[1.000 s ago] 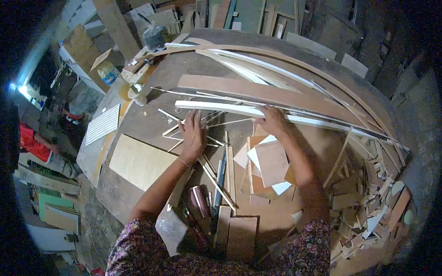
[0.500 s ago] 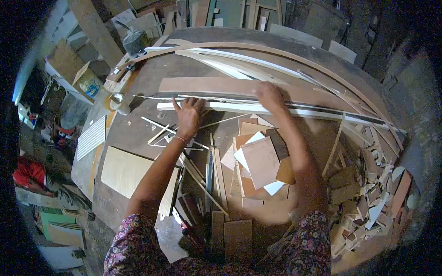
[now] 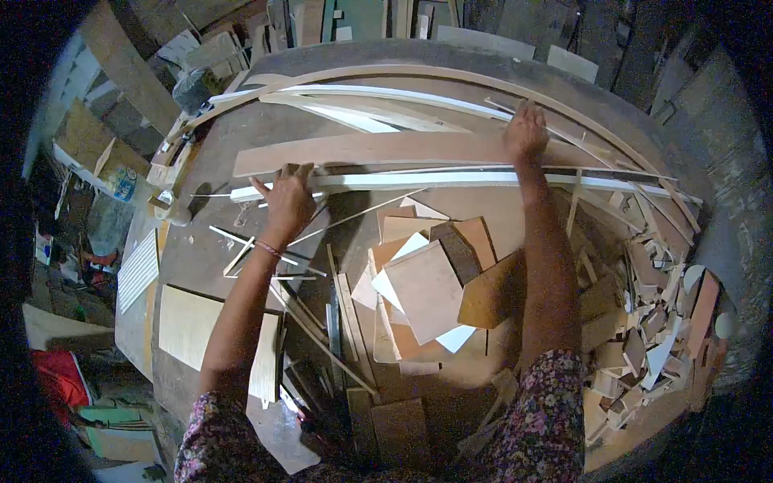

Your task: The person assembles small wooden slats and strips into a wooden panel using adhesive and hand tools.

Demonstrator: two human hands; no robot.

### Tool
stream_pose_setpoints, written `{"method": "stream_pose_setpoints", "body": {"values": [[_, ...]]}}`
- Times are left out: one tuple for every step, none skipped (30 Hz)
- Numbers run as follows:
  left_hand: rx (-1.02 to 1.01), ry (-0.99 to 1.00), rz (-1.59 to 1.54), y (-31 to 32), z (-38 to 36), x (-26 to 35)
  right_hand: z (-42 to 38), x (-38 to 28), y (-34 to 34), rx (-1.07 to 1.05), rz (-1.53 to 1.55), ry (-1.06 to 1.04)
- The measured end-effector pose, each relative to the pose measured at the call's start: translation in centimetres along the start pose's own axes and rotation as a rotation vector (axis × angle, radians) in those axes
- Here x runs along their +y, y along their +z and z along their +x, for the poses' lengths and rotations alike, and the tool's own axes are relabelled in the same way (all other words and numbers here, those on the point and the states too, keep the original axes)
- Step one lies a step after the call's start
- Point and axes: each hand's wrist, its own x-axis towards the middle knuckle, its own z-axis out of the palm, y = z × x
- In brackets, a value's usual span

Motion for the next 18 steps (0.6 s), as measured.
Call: {"method": "stream_pose_setpoints", "body": {"values": [[-0.019,0.01,-0.06,-0.3,0.3,0.4,0.0,0.3,0.4,-0.015,0.048,0.014],[-0.038,0.019,-0.12,-0.4,0.6,0.8,-0.3,0.4,0.8,-0.024,0.031,0.013],[-0.101,0.048,-0.133,-0.4,1.4,1.4,-0.6,0.4,0.8,-0.032,0.015,0.012],[-0.106,0.071,-0.145,0.0,1.8,2.3,-0.8,0.2,0.4,-0.038,-0.001,0.012],[-0.108,0.094,-0.157,0.5,2.2,3.5,-0.5,-0.3,0.0,-0.06,0.022,0.075],[-0.109,0.117,-0.169,0.9,2.5,4.8,-0.3,-0.7,-0.5,-0.121,0.014,0.091],[-0.123,0.141,-0.175,1.4,2.9,6.0,-0.2,-0.9,-0.8,-0.182,0.003,0.106],[-0.136,0.168,-0.183,1.9,3.2,7.4,-0.2,-1.0,-1.1,-0.242,-0.012,0.122],[-0.15,0.196,-0.194,2.3,3.5,8.8,-0.5,-1.1,-1.1,-0.258,-0.067,0.045],[-0.148,0.208,-0.203,2.8,3.7,10.1,-0.7,-1.1,-1.0,-0.272,-0.124,-0.033],[-0.143,0.22,-0.213,3.3,3.9,11.4,-0.7,-1.1,-1.0,-0.284,-0.182,-0.112],[-0.137,0.232,-0.224,3.5,4.1,12.5,-1.0,-1.3,-1.4,-0.171,-0.116,-0.164],[-0.132,0.275,-0.2,3.5,4.3,13.6,-1.5,-1.6,-2.0,-0.058,-0.052,-0.215],[-0.056,0.286,-0.217,3.4,4.5,14.4,-1.9,-1.9,-2.5,0.056,0.013,-0.265],[0.019,0.298,-0.234,3.6,4.7,15.2,-2.2,-2.3,-3.6,0.032,0.118,-0.326],[0.096,0.31,-0.251,3.6,4.9,15.9,-2.3,-2.9,-5.0,0.01,0.223,-0.385],[0.161,0.299,-0.251,3.2,5.0,16.4,-2.3,-3.9,-6.4,-0.086,0.288,-0.401],[0.202,0.315,-0.274,2.8,5.2,16.5,-2.4,-4.8,-7.9,-0.181,0.354,-0.416]]}}
